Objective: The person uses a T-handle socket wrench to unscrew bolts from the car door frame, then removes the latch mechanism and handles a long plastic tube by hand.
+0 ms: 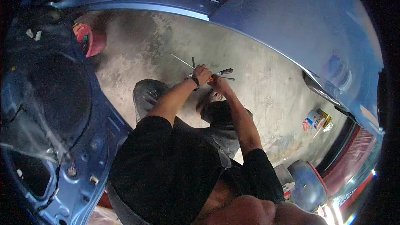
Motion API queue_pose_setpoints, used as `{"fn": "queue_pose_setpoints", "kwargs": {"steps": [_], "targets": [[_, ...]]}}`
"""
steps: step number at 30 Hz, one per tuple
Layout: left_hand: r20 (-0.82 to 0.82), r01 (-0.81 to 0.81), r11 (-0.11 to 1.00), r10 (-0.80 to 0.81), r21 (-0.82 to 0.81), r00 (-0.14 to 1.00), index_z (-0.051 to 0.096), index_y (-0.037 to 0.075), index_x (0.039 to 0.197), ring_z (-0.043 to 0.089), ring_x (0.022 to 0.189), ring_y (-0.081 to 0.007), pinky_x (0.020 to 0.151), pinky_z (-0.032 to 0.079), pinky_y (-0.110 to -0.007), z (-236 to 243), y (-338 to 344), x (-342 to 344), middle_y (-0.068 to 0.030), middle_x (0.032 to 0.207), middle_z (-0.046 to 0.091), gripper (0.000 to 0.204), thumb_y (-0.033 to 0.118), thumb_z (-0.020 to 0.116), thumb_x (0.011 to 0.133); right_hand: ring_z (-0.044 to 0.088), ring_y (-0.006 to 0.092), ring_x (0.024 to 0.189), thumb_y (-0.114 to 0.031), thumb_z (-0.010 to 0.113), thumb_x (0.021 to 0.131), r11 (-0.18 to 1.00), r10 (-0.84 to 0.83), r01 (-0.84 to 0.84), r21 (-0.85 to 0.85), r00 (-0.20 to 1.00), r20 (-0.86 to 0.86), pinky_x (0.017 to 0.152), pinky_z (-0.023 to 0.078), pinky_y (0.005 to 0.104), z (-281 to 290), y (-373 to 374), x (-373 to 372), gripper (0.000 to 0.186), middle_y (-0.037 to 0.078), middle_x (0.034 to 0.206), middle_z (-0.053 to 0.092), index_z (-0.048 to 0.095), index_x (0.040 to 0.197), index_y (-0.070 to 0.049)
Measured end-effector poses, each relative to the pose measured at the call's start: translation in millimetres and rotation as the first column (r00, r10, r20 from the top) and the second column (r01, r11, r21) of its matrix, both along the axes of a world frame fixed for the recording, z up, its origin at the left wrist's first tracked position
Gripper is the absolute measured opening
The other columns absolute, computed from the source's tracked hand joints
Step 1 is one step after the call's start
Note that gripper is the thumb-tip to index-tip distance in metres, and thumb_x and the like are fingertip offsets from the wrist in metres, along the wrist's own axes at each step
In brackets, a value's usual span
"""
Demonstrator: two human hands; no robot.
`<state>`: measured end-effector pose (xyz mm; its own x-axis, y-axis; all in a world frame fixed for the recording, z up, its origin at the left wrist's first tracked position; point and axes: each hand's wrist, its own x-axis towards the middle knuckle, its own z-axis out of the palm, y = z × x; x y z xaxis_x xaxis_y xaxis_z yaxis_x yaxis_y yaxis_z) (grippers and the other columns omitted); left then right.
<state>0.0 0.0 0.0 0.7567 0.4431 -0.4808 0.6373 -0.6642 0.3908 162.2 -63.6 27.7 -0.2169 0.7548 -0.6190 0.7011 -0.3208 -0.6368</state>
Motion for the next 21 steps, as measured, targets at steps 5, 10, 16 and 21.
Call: {"fn": "queue_pose_setpoints", "kwargs": {"steps": [5, 10, 16, 21], "targets": [[0.062, -0.141, 0.978, 0.133, 0.154, 0.989, 0.071, 0.01, 0.094, 0.06, 0.104, -0.0322, 0.09, 0.045, -0.046, -73.4, -7.8, -30.9, -0.0103, 0.093, 0.071, 0.019, 0.023, 0.061, 0.085, 0.066, 0.0417, 0.091, -0.027, 0.072, 0.085, 0.977, 0.085, -0.091, 0.194, 0.996, 0.038, 0.075, 0.052, 0.0474, -79.8, 3.9, -25.9, 0.037, 0.023, 0.098, 0.069, 0.062, 0.107, 0.0], [-0.234, -0.21, 0.974, 0.184, -0.091, 0.955, 0.067, 0.014, 0.109, 0.064, 0.105, -0.0304, 0.093, 0.046, -0.047, -100.7, 13.3, -11.2, -0.009, 0.115, 0.067, 0.021, 0.019, 0.058, 0.091, 0.063, 0.0404, 0.104, -0.024, 0.072, 0.084, 0.976, 0.16, -0.184, 0.115, 0.969, 0.187, 0.087, 0.051, 0.0486, -120.5, 23.9, -31.1, 0.04, 0.022, 0.11, 0.066, 0.061, 0.116, -0.001], [0.046, -0.377, 0.919, 0.384, -0.116, 0.922, 0.068, 0.01, 0.106, 0.066, 0.103, -0.0306, 0.086, 0.051, -0.046, -187.4, 0.6, -47.7, -0.0118, 0.11, 0.069, 0.02, 0.015, 0.055, 0.092, 0.064, 0.0403, 0.103, -0.025, 0.072, 0.084, 0.99, 0.083, -0.104, 0.098, 0.977, 0.196, 0.086, 0.051, 0.0487, -123.3, 30.2, -50.7, 0.038, 0.022, 0.109, 0.067, 0.063, 0.112, -0.002], [0.032, -0.215, 0.976, 0.215, -0.026, 0.976, 0.071, 0.006, 0.097, 0.069, 0.091, -0.0317, 0.076, 0.055, -0.046, -176.8, 16.2, -32.7, -0.015, 0.097, 0.071, 0.018, 0.011, 0.056, 0.088, 0.064, 0.0414, 0.101, -0.025, 0.072, 0.082, 0.935, -0.309, 0.251, 0.25, 0.924, 0.225, 0.084, 0.051, 0.0493, -189.2, -12.6, -26.8, 0.035, 0.025, 0.106, 0.067, 0.064, 0.107, -0.001]]}}
